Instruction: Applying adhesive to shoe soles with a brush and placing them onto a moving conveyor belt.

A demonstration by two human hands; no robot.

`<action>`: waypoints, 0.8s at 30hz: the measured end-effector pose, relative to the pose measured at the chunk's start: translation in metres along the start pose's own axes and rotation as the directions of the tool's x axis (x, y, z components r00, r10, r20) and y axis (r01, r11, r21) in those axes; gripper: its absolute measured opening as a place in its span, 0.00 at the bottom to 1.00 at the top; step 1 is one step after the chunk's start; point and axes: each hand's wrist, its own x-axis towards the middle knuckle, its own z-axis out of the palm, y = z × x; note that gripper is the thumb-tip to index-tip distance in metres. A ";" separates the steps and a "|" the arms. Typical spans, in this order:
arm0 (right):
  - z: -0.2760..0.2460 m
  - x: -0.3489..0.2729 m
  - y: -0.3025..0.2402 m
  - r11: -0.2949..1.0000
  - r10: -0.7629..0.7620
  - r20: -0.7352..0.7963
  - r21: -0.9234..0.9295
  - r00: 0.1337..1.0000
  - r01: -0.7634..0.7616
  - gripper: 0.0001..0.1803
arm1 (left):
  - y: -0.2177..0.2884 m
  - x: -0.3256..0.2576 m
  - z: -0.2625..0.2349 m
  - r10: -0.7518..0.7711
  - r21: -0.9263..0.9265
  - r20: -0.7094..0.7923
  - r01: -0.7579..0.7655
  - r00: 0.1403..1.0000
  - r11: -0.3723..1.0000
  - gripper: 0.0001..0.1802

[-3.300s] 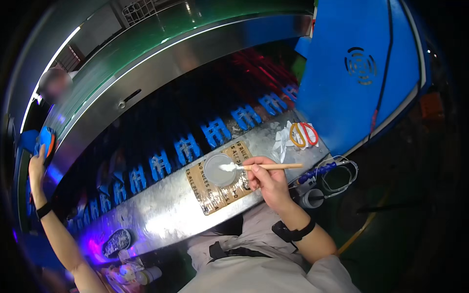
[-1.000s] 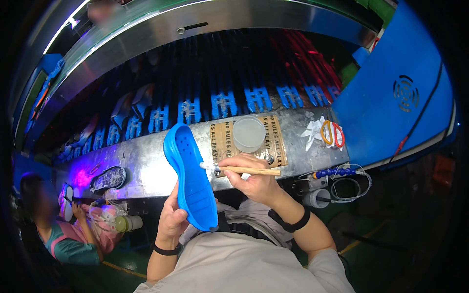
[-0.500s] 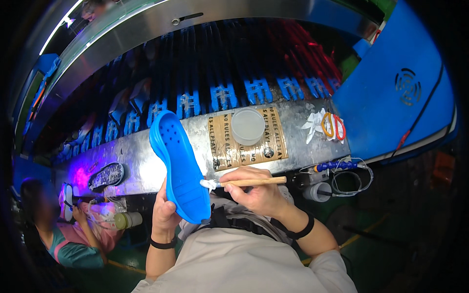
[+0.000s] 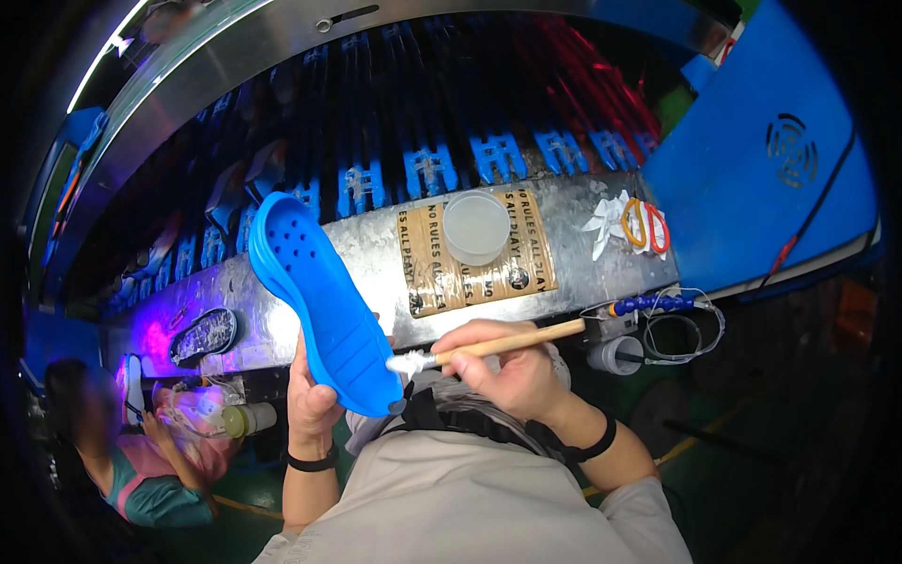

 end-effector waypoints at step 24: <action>-0.003 -0.015 0.028 0.961 0.157 -0.323 0.266 0.933 -0.070 0.12 | -0.006 -0.001 -0.019 -0.087 -0.078 0.026 0.089 0.996 0.993 0.62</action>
